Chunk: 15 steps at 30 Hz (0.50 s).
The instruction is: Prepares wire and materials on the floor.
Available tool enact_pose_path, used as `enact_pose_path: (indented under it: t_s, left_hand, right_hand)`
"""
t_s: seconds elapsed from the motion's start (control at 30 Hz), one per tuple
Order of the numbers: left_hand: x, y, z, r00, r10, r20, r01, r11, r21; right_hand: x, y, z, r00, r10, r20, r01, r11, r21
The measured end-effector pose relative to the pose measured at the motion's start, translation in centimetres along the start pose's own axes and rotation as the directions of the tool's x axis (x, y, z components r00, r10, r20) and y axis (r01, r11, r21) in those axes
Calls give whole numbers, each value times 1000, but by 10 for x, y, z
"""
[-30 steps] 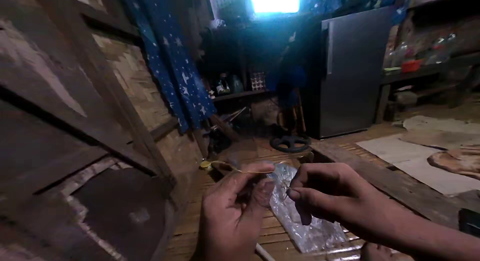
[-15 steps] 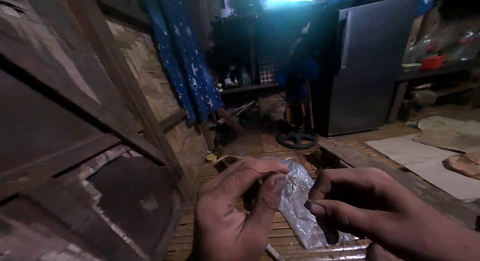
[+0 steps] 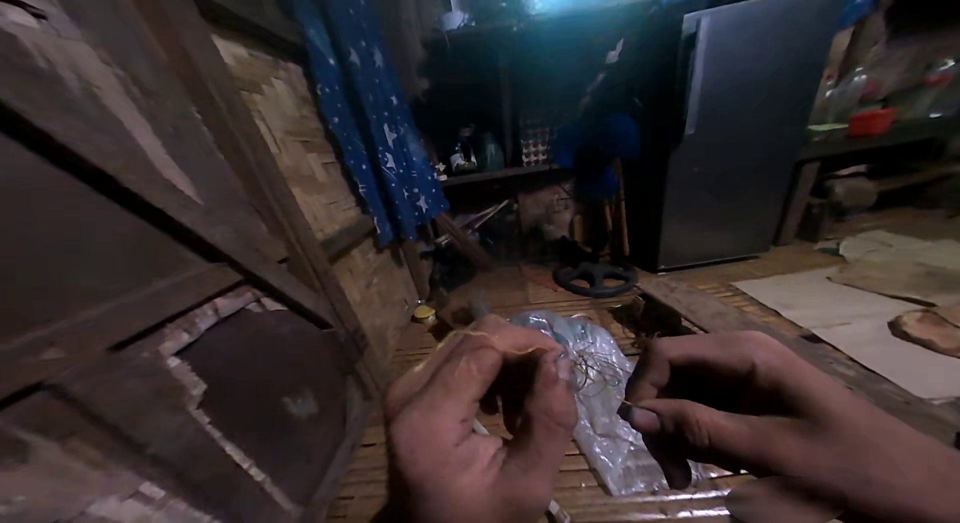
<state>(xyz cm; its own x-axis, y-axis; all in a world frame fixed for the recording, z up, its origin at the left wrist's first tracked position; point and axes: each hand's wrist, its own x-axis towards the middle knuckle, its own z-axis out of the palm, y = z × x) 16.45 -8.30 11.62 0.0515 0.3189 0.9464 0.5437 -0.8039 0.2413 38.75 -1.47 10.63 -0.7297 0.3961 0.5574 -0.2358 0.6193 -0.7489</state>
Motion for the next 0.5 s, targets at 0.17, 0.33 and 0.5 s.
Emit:
enact_pose_path:
  t_s: [0.17, 0.33, 0.5]
  left_hand:
    - [0, -4, 1, 998, 52, -17, -51, 997, 57]
    - [0, -2, 2, 998, 57, 0, -56, 989, 133]
    - [-4, 0, 6, 987, -57, 152, 5, 946, 323]
  right_hand:
    - [2, 2, -1, 1000, -7, 22, 7, 1000, 5]
    - [3, 4, 0, 999, -46, 9, 47, 992, -116]
    - [7, 2, 4, 956, -266, -124, 167, 840, -517]
